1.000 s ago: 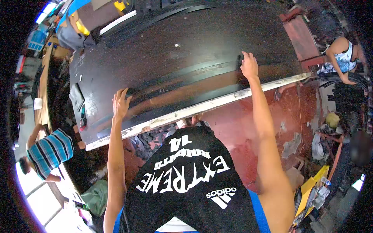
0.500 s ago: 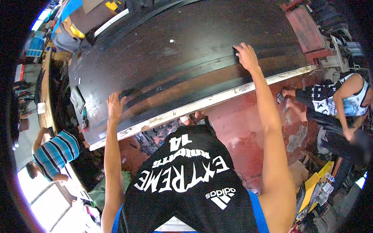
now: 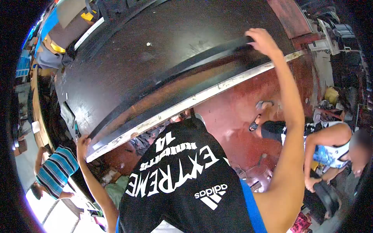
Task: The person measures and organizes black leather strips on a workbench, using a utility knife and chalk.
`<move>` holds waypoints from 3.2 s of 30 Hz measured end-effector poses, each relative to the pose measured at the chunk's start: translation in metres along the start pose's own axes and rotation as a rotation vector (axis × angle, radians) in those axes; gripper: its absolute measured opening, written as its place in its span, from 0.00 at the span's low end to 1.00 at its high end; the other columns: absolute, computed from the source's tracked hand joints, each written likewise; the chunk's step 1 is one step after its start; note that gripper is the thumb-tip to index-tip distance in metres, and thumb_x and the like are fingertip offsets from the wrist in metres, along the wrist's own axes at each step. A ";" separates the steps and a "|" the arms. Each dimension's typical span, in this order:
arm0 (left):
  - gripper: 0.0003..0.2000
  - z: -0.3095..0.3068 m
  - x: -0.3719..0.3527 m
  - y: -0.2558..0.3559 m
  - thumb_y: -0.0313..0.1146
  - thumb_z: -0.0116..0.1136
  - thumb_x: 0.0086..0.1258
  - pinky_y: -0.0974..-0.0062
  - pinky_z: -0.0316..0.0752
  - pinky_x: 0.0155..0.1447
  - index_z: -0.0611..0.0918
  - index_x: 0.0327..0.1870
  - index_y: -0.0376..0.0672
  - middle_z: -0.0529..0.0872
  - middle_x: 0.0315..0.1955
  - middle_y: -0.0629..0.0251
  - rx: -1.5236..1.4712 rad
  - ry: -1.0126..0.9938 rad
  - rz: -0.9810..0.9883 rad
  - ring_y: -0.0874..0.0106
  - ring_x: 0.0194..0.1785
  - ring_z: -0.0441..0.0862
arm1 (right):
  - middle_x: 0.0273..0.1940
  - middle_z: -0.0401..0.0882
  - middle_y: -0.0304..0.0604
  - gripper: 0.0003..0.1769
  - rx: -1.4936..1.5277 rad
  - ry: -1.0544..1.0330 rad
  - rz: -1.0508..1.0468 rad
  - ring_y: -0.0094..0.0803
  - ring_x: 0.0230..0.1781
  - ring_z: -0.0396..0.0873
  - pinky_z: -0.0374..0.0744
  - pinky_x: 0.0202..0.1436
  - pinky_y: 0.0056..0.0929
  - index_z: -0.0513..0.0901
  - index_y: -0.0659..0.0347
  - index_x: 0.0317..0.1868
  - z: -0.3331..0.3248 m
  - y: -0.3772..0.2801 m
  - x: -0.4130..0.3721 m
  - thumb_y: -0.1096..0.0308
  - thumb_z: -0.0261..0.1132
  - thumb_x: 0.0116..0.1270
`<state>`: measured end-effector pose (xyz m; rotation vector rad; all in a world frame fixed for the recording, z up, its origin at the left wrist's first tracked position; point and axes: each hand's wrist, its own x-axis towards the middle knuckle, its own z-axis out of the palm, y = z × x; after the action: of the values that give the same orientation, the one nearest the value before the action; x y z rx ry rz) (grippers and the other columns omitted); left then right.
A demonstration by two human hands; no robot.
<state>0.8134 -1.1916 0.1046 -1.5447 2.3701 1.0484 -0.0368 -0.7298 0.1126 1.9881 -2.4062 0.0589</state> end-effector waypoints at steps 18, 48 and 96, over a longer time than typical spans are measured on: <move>0.10 0.009 -0.058 -0.040 0.31 0.64 0.61 0.75 0.70 0.39 0.86 0.41 0.35 0.82 0.26 0.70 0.014 -0.162 -0.154 0.77 0.31 0.77 | 0.60 0.80 0.48 0.35 -0.025 -0.303 0.277 0.48 0.62 0.76 0.76 0.67 0.41 0.81 0.57 0.61 0.050 -0.032 -0.096 0.76 0.75 0.48; 0.12 0.078 -0.036 0.001 0.25 0.69 0.58 0.67 0.76 0.54 0.86 0.44 0.36 0.88 0.37 0.58 0.031 0.003 0.069 0.64 0.45 0.84 | 0.44 0.87 0.46 0.14 0.067 -0.093 0.331 0.48 0.48 0.85 0.83 0.50 0.46 0.87 0.56 0.44 0.080 -0.067 -0.083 0.75 0.65 0.56; 0.21 0.341 0.026 0.574 0.29 0.66 0.66 0.62 0.77 0.58 0.79 0.60 0.34 0.85 0.49 0.48 0.321 -0.021 0.692 0.53 0.53 0.84 | 0.54 0.80 0.47 0.16 0.674 0.577 0.439 0.44 0.59 0.78 0.74 0.67 0.47 0.82 0.57 0.54 0.076 -0.008 -0.180 0.67 0.67 0.66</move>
<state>0.2289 -0.8679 0.1122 -0.6056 2.9427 0.6959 0.0060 -0.5578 0.0295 1.2345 -2.5050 1.3848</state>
